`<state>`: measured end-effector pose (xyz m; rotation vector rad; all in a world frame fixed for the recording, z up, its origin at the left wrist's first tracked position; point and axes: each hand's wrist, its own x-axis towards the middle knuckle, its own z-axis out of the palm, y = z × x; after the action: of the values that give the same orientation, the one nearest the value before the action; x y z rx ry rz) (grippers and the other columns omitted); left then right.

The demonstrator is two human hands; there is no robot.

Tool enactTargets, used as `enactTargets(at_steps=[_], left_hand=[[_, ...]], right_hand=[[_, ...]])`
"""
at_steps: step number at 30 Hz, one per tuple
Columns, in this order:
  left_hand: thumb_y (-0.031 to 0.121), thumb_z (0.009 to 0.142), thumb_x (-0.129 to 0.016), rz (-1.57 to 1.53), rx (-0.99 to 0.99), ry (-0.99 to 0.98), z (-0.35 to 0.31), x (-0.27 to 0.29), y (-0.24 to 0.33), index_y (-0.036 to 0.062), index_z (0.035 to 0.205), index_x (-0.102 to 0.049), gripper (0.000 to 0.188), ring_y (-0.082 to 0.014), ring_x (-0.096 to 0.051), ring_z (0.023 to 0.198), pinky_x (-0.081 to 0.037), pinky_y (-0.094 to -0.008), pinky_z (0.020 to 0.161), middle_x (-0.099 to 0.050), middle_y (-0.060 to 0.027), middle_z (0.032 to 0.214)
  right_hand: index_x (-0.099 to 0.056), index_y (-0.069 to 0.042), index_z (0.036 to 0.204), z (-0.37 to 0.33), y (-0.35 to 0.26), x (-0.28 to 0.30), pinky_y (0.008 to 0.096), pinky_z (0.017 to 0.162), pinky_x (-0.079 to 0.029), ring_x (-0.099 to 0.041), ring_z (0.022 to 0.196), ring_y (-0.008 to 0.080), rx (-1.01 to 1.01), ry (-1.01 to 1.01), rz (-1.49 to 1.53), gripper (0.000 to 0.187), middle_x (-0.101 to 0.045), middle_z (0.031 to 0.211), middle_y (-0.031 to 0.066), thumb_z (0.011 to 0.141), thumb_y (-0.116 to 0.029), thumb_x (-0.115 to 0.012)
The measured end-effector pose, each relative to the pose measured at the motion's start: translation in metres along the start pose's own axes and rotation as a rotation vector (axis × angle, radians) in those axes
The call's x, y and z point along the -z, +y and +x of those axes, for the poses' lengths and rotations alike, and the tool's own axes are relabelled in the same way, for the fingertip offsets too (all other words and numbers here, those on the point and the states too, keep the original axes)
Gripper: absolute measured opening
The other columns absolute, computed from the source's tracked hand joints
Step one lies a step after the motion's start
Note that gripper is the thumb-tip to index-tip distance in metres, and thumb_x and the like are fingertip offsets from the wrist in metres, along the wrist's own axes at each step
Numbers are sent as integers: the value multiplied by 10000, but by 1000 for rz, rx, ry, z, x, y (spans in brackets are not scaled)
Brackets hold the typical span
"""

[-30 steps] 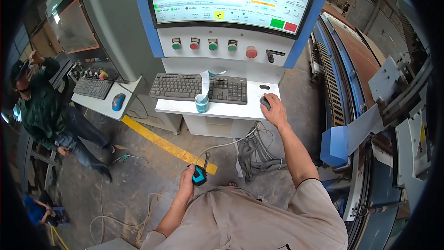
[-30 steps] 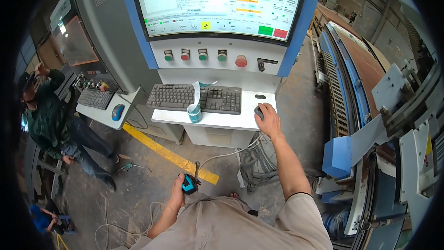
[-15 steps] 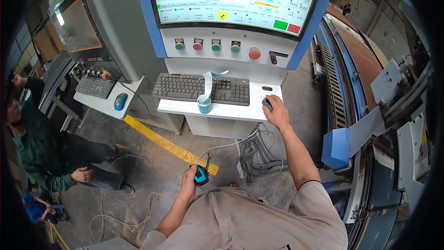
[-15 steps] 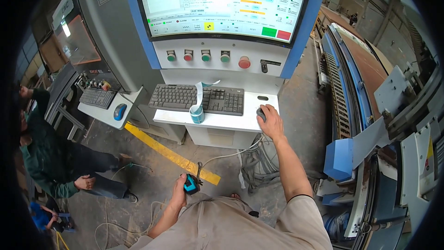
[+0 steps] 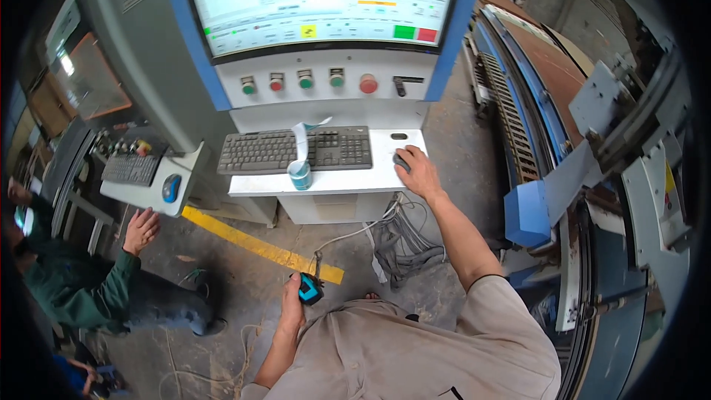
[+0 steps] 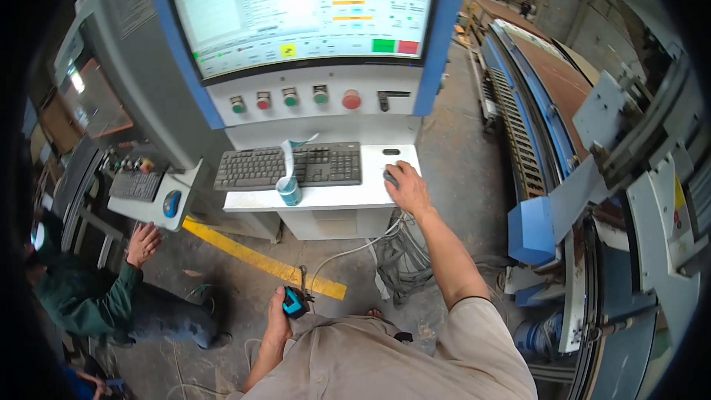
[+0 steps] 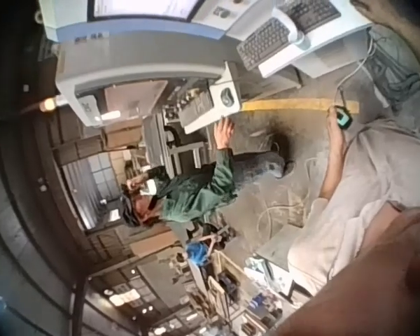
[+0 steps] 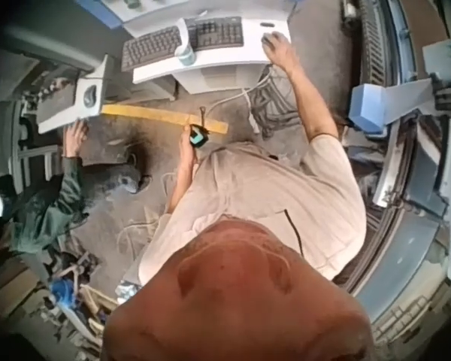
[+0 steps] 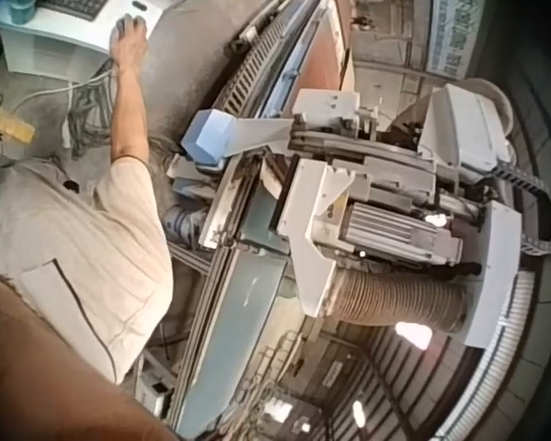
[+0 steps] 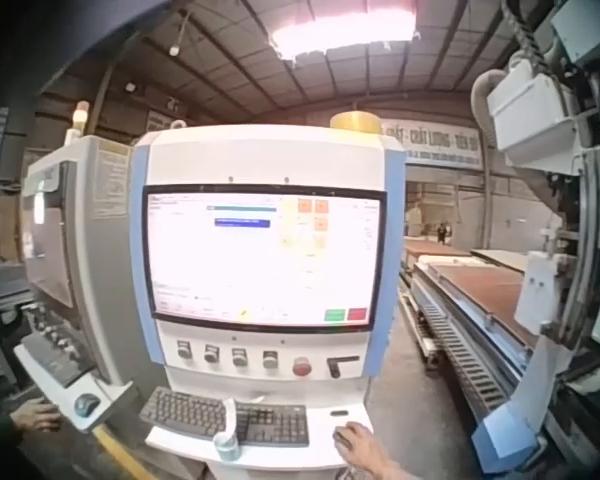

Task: Operating a computerized control station for factory machinery, including using a mouse and interacting with a colleague.

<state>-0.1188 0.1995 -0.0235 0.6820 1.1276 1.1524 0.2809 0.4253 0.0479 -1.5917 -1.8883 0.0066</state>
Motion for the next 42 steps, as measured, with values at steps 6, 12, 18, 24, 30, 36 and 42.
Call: enactTargets(at_steps=[6, 12, 18, 24, 30, 36, 42], left_hand=[[544, 1014, -523, 28, -25, 48, 1, -4, 1, -4, 1001, -671, 567, -247, -680, 719, -551, -366, 712, -690, -125, 816], [494, 1023, -544, -16, 6, 63, -3, -8, 4, 31, 964, -707, 494, -137, -612, 780, -482, -298, 763, -673, -32, 857], [499, 1030, -549, 14, -16, 27, -5, -18, 13, 21, 945, -701, 508, -133, -603, 813, -475, -303, 799, -669, -27, 869], [504, 1025, -551, 14, 9, 32, -4, -13, 7, 66, 848, -656, 484, -110, -536, 778, -442, -292, 757, -610, 1, 813], [518, 1024, -542, 59, 5, 38, -5, -16, 6, 88, 825, -634, 482, -101, -508, 767, -424, -290, 733, -581, 21, 790], [524, 1026, -541, 58, 9, 17, -7, -19, 14, 94, 852, -659, 479, -94, -513, 768, -429, -281, 728, -599, 27, 808], [507, 1035, -538, 118, 28, 27, -21, -26, 41, 85, 882, -678, 470, -91, -531, 786, -443, -284, 740, -616, 20, 826]], right_hand=[[-680, -173, 1309, 2, -9, 8, 475, 1009, -522, -612, 1223, 372, -51, -41, 9, 443, -589, 1391, 172, 882, -292, -704], [-695, -174, 1291, 1, -9, 1, 480, 979, -535, -607, 1217, 364, 6, -21, 13, 415, -591, 1372, 190, 894, -292, -686], [-703, -156, 1264, -2, 3, 4, 480, 991, -523, -599, 1216, 384, 22, -5, 7, 401, -593, 1356, 201, 883, -283, -702], [-697, -127, 1273, 3, -9, 3, 475, 998, -517, -610, 1212, 397, 38, -44, 3, 412, -591, 1379, 185, 901, -304, -694], [-689, -139, 1289, 1, -6, 5, 487, 1003, -513, -597, 1220, 395, 64, -59, 12, 426, -586, 1375, 199, 888, -282, -700], [-685, -133, 1290, 3, -9, 4, 485, 1003, -516, -598, 1220, 391, 103, -96, -21, 421, -578, 1385, 198, 892, -270, -698], [-690, -130, 1281, 1, -13, 7, 477, 1005, -519, -597, 1227, 388, 102, -87, -19, 415, -580, 1380, 194, 887, -257, -705]])
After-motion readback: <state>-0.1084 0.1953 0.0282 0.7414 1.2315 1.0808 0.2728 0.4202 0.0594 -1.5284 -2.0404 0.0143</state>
